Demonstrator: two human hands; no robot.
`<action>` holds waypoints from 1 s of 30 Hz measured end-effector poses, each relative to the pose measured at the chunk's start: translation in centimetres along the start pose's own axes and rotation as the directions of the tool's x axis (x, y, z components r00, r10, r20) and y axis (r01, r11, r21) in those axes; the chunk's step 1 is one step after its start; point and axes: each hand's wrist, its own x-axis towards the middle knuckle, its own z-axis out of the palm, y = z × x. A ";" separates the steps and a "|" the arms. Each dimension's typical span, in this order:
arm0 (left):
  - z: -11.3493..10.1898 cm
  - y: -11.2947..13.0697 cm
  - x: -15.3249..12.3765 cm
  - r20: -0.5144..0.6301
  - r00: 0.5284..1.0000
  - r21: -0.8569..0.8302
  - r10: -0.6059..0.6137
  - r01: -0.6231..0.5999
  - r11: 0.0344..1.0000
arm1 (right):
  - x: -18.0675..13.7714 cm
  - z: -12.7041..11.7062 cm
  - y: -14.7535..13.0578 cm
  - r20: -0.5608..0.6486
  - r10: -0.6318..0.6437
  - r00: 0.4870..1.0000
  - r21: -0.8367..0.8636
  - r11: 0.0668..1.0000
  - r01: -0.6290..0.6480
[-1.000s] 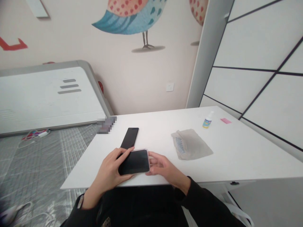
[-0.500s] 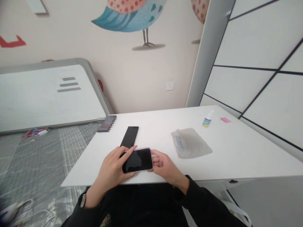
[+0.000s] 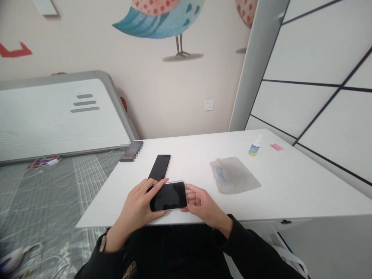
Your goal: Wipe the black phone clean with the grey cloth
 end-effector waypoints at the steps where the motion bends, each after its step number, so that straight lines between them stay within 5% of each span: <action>1: 0.0 0.1 0.0 0.003 1.000 -0.046 -0.009 0.009 0.999 | 0.0 0.0 0.2 -0.011 -0.012 1.000 0.002 1.000 0.012; 11: -0.2 0.6 -0.2 0.102 0.985 -0.383 -0.138 0.167 0.909 | -0.2 0.1 1.1 -0.020 -0.027 0.999 0.047 0.998 0.028; 20: -0.3 2.5 -0.1 0.087 0.984 -0.360 -0.152 0.174 0.917 | -0.4 0.2 0.9 -0.079 -0.062 0.995 0.010 0.998 0.063; 30: -0.1 3.9 -0.5 0.018 0.988 -0.596 -0.153 0.133 0.792 | -1.4 -0.2 0.3 -0.086 -0.059 0.995 -0.077 0.996 0.052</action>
